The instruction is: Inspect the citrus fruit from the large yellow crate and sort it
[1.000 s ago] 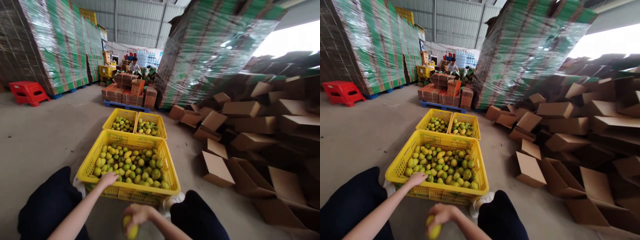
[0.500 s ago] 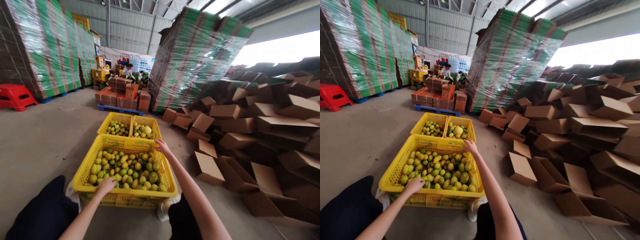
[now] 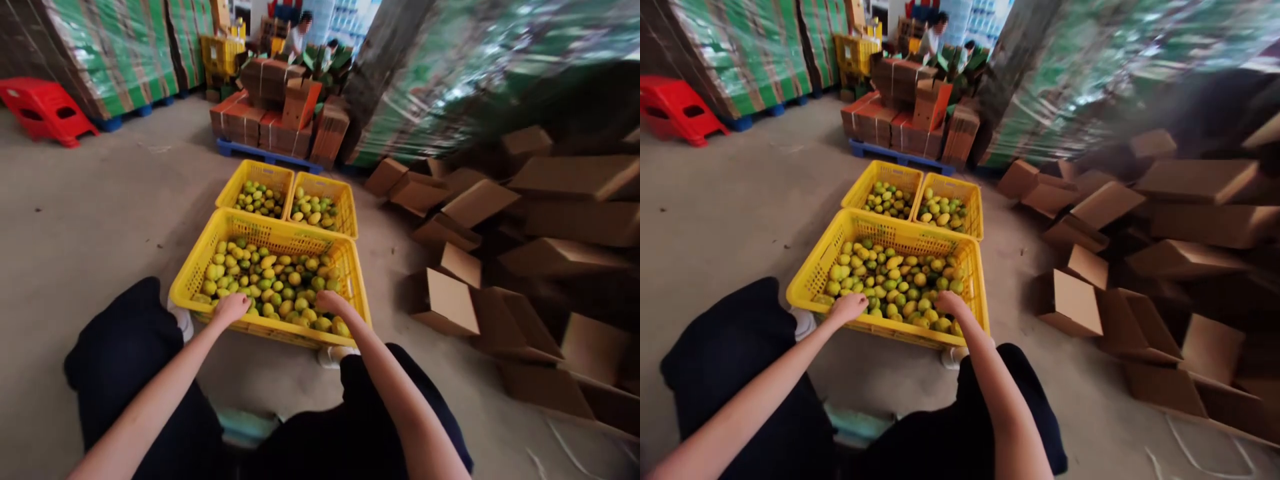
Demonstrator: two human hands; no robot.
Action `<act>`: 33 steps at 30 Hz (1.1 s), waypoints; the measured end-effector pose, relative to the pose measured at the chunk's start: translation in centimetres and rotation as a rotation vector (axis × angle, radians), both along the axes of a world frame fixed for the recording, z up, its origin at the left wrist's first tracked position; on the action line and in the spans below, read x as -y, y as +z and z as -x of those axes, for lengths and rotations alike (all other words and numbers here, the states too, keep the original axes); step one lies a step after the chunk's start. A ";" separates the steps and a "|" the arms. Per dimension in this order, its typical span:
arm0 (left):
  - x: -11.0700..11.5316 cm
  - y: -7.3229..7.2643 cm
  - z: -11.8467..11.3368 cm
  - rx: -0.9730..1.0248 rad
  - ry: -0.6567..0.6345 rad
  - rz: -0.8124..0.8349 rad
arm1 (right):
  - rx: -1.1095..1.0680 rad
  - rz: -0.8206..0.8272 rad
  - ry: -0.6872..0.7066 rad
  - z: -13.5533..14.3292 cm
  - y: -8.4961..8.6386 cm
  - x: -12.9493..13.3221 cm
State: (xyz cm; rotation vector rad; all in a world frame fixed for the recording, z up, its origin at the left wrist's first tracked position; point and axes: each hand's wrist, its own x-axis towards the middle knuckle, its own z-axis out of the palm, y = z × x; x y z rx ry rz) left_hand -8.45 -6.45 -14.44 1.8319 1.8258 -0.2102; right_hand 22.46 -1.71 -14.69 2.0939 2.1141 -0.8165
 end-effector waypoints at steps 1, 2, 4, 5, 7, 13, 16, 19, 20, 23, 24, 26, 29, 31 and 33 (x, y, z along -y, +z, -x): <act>0.1 0.2 -0.1 0.000 0.009 0.002 | 0.003 0.041 0.013 0.2 -0.5 -0.6; 0.3 0.4 -0.1 0.001 0.018 0.003 | -0.014 0.076 0.021 0.5 -1.1 -1.1; 0.5 0.6 -0.3 0.004 0.030 0.006 | -0.032 0.112 0.030 1.1 -2.3 -2.2; 0.6 0.6 -0.4 0.007 0.035 0.011 | -0.020 0.126 0.044 1.5 -3.0 -2.8; 0.6 0.5 -0.5 0.011 0.045 0.027 | 0.051 0.147 0.085 2.3 -4.4 -4.0; 0.2 0.3 -1.0 -0.011 0.094 0.032 | 0.250 0.081 0.231 5.0 -8.4 -7.5; 0.2 0.3 -1.0 0.003 0.085 0.061 | 0.301 0.046 0.261 6.1 -10.0 -8.8; 0.3 0.2 -1.0 0.012 0.081 0.069 | 0.318 0.023 0.257 6.8 -10.9 -9.5; 0.3 0.2 -1.0 0.012 0.081 0.067 | 0.309 0.017 0.253 6.9 -10.9 -9.6; 0.3 0.2 -1.0 0.017 0.084 0.053 | 0.244 -0.008 0.232 7.3 -10.0 -9.4; 0.3 0.3 -1.0 0.022 0.085 0.045 | 0.212 -0.023 0.218 7.5 -9.3 -9.3; 0.3 0.5 -1.0 0.033 0.090 0.039 | 0.138 -0.062 0.169 7.7 -7.4 -9.2; 0.2 0.7 -0.8 0.039 0.092 0.038 | -0.007 -0.125 0.059 7.6 -3.1 -8.9; 0.0 0.8 -0.6 0.039 0.084 0.039 | -0.121 -0.174 -0.021 7.0 0.6 -8.1; -0.2 0.7 -0.5 0.039 0.070 0.047 | -0.309 -0.245 -0.130 6.0 4.6 -6.3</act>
